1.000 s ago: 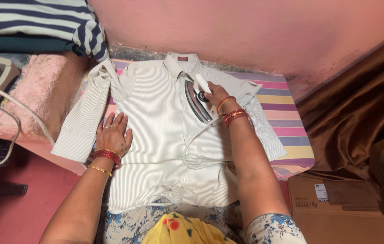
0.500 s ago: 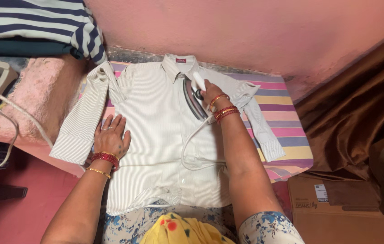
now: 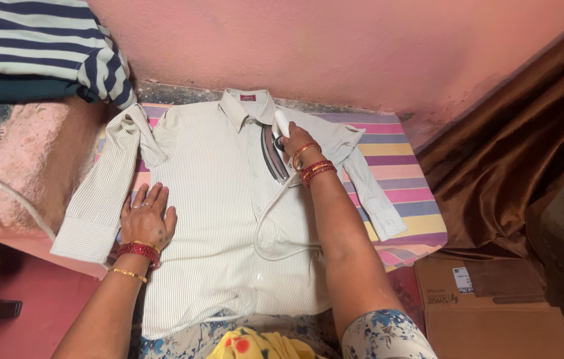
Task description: The person irons a white striped shirt laid on a striped table, using a white electric iron. They smooth the fabric with one hand while moving the iron across the body and sleeves, then flip the shirt to iron the other side.
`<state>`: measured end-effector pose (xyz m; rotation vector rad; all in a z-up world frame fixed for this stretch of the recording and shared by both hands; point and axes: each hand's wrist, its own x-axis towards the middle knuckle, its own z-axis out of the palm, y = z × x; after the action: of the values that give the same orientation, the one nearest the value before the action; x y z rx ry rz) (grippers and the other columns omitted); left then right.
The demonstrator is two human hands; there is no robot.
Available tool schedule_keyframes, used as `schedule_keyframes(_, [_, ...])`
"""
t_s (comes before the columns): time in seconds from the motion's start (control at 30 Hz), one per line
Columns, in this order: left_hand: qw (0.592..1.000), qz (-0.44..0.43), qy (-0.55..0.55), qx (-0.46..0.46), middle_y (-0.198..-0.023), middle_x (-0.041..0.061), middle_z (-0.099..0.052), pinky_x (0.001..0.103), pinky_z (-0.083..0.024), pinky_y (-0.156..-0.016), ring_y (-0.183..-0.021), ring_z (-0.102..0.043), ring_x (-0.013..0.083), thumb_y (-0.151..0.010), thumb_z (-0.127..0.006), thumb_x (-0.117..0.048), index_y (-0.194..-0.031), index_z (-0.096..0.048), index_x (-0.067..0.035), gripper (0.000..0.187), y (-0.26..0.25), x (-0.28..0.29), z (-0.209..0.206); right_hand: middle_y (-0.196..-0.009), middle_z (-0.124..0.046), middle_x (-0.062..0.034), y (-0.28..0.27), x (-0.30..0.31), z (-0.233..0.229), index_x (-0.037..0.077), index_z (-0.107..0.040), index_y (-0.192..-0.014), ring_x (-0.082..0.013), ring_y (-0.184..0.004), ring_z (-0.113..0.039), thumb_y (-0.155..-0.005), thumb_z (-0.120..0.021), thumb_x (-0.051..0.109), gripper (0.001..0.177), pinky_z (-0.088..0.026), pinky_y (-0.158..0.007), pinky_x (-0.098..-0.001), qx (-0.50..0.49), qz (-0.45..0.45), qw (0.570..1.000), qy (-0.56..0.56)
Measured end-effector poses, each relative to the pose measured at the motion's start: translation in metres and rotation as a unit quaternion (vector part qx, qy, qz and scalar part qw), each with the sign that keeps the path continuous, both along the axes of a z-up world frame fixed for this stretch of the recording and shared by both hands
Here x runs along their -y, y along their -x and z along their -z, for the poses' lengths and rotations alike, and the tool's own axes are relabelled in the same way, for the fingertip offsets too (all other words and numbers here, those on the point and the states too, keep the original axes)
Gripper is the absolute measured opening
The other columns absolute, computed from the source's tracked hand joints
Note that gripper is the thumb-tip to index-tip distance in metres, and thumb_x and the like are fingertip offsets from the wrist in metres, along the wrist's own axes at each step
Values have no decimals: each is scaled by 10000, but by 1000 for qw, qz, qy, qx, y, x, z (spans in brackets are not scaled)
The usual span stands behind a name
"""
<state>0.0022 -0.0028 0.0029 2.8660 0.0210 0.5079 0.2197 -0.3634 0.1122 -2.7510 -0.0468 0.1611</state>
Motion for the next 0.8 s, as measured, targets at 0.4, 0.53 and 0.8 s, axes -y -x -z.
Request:
schedule_keyframes(0.4, [1000,-1,-13,6,-1535,14,-536,515,-287,-1188,-1464,-425,260,-910,-535,-376,-1419,-612,-172,554,3,2,-10,-1097,-714,-222,-14,-13,-7,-4,-427,-1404,-342,-856,-763,-986,-597,241,514,-621,-783,-448,-46,78,994,-55])
schedule_keyframes(0.53, [999,5,-33,27,-1532,10,-567,494,-302,-1234,-1473,-456,245,-928,-531,-373,-1412,-637,-174,534,4,1,-5,-1148,-711,-237,-15,-23,9,-40,-315,-1485,-362,-1056,-699,-991,-590,308,664,-562,-886,-463,-12,86,995,45])
schedule_keyframes(0.8, [999,-3,-37,39,-1546,-4,-576,499,-288,-1261,-1501,-455,236,-948,-521,-381,-1423,-644,-186,528,2,-1,5,-1241,-693,-219,-25,-43,-9,-16,-372,-1474,-366,-1124,-699,-1015,-490,270,553,-577,-927,-446,-46,162,985,-34])
